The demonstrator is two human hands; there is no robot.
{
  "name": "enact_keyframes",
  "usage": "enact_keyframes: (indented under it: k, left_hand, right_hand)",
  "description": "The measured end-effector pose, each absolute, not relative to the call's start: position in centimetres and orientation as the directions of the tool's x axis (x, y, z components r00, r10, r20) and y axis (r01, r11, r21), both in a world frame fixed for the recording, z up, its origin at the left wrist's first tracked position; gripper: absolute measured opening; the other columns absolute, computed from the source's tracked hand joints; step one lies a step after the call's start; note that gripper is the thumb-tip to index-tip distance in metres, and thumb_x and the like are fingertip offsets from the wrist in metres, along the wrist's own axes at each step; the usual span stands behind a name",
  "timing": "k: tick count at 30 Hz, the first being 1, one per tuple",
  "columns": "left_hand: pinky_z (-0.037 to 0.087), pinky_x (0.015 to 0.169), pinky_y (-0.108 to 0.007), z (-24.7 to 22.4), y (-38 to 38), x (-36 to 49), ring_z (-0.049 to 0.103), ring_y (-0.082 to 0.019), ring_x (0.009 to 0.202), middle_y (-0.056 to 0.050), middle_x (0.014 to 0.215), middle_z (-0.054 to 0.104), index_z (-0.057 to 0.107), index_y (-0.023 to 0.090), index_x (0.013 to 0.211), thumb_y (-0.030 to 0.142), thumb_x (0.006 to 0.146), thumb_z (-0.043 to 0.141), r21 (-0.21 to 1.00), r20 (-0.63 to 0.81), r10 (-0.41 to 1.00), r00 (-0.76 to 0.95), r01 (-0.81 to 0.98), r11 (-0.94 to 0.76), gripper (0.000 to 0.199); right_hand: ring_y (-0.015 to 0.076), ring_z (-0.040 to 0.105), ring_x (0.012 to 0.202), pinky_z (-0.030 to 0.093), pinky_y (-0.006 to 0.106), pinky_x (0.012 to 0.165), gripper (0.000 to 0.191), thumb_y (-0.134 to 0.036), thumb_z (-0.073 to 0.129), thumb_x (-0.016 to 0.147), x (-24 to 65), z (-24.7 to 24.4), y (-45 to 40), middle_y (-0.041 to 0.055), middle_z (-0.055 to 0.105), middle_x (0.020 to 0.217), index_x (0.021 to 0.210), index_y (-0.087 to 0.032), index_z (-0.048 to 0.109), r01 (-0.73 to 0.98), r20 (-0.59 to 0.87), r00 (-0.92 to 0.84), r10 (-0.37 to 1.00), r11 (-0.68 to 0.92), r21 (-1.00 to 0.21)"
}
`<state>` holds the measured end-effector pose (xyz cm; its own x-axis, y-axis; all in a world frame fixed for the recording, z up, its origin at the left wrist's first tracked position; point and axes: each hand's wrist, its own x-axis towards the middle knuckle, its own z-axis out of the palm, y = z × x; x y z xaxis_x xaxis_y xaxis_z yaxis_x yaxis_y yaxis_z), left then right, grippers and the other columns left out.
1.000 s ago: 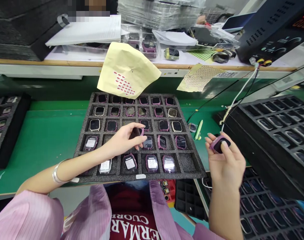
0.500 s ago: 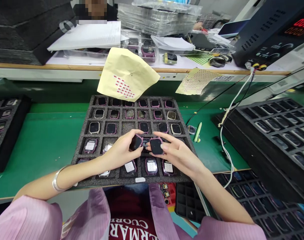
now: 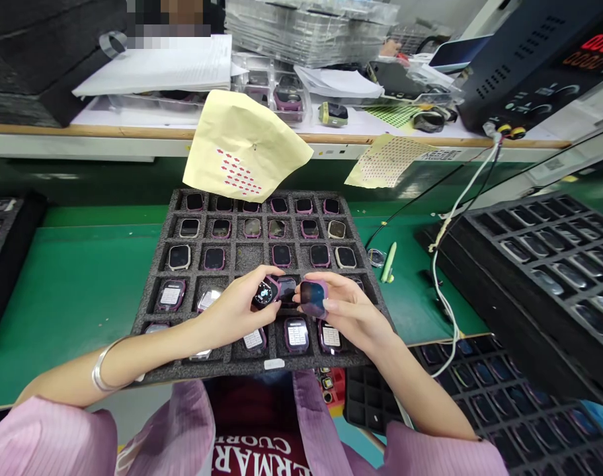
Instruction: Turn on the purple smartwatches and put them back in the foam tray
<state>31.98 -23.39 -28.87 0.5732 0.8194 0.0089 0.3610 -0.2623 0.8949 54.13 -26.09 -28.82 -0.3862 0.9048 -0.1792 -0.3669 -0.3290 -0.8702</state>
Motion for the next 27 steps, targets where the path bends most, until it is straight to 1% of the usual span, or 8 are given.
enact_keyframes:
  k: [2, 5, 8, 11, 17, 20, 23, 27]
  left_hand:
    - [0.044, 0.091, -0.033, -28.9, -23.3, 31.9, 0.059, -0.021, 0.102, -0.006, 0.11, 0.063, 0.049, 0.02, 0.115, 0.018, 0.081, 0.053, 0.894, 0.0, 0.809, 0.588, 0.362, -0.263, 0.034]
    - [0.045, 0.088, -0.032, -28.9, -23.2, 31.7, 0.06, -0.02, 0.095, -0.004, 0.102, 0.064, 0.05, 0.019, 0.112, 0.018, 0.081, 0.052, 0.898, -0.023, 0.795, 0.606, 0.363, -0.251, 0.031]
    - [0.045, 0.088, -0.032, -29.0, -23.1, 31.6, 0.06, -0.02, 0.097, -0.005, 0.106, 0.064, 0.049, 0.019, 0.114, 0.021, 0.082, 0.053, 0.9, -0.021, 0.803, 0.595, 0.361, -0.243, 0.032]
    - [0.045, 0.089, -0.032, -29.0, -23.0, 31.5, 0.06, -0.021, 0.101, -0.006, 0.108, 0.064, 0.05, 0.019, 0.113, 0.021, 0.081, 0.054, 0.905, -0.015, 0.795, 0.606, 0.346, -0.247, 0.032]
    - [0.044, 0.09, -0.031, -28.6, -22.6, 31.1, 0.059, -0.02, 0.099, -0.005, 0.105, 0.064, 0.051, 0.018, 0.11, 0.02, 0.08, 0.054, 0.905, 0.018, 0.834, 0.551, 0.346, -0.248, 0.03]
    - [0.045, 0.086, -0.03, -28.4, -22.6, 31.0, 0.059, -0.018, 0.095, -0.003, 0.102, 0.063, 0.051, 0.019, 0.108, 0.021, 0.08, 0.055, 0.906, 0.022, 0.833, 0.553, 0.341, -0.25, 0.028]
    - [0.046, 0.083, -0.029, -28.3, -22.7, 30.9, 0.059, -0.017, 0.091, -0.003, 0.101, 0.063, 0.051, 0.019, 0.108, 0.02, 0.08, 0.054, 0.903, 0.018, 0.832, 0.555, 0.349, -0.252, 0.028]
    - [0.046, 0.082, -0.029, -28.3, -22.7, 30.9, 0.059, -0.018, 0.092, -0.003, 0.102, 0.062, 0.05, 0.019, 0.109, 0.02, 0.082, 0.054, 0.901, 0.018, 0.828, 0.56, 0.35, -0.257, 0.028]
  right_hand:
    - [0.0237, 0.069, 0.095, 0.046, 0.043, 0.097, 0.037, -0.024, 0.079, 0.071, 54.2, -29.1, -26.1, 0.0055, 0.074, 0.096, 0.107, -0.024, 0.07, -0.364, -0.182, -0.382, 0.906, -0.328, -0.872]
    - [0.0236, 0.067, 0.099, 0.047, 0.04, 0.096, 0.039, -0.022, 0.079, 0.07, 54.2, -29.3, -26.2, 0.0059, 0.073, 0.101, 0.107, -0.024, 0.07, -0.351, -0.177, -0.386, 0.905, -0.322, -0.88]
    - [0.0245, 0.066, 0.101, 0.048, 0.041, 0.095, 0.039, -0.023, 0.08, 0.07, 54.2, -29.3, -26.3, 0.0064, 0.073, 0.103, 0.108, -0.024, 0.07, -0.313, -0.187, -0.376, 0.907, -0.314, -0.896]
    - [0.0239, 0.067, 0.099, 0.048, 0.041, 0.095, 0.038, -0.023, 0.08, 0.07, 54.1, -29.2, -26.4, 0.0067, 0.073, 0.104, 0.107, -0.023, 0.07, -0.275, -0.201, -0.33, 0.922, -0.297, -0.914]
    - [0.0237, 0.067, 0.1, 0.048, 0.039, 0.095, 0.037, -0.023, 0.079, 0.073, 54.1, -29.1, -26.5, 0.007, 0.072, 0.107, 0.109, -0.024, 0.07, -0.293, -0.158, -0.306, 0.939, -0.25, -0.923]
    - [0.0247, 0.067, 0.1, 0.048, 0.041, 0.094, 0.037, -0.023, 0.078, 0.073, 54.2, -29.0, -26.5, 0.0071, 0.072, 0.107, 0.109, -0.024, 0.07, -0.28, -0.163, -0.296, 0.941, -0.249, -0.927]
    - [0.0257, 0.067, 0.099, 0.048, 0.044, 0.095, 0.037, -0.026, 0.079, 0.071, 54.3, -28.9, -26.6, 0.0069, 0.072, 0.105, 0.108, -0.025, 0.07, -0.294, -0.124, -0.303, 0.945, -0.216, -0.931]
    - [0.0253, 0.067, 0.097, 0.048, 0.043, 0.095, 0.037, -0.026, 0.08, 0.071, 54.3, -28.9, -26.6, 0.0065, 0.073, 0.102, 0.106, -0.025, 0.071, -0.292, -0.099, -0.311, 0.945, -0.194, -0.937]
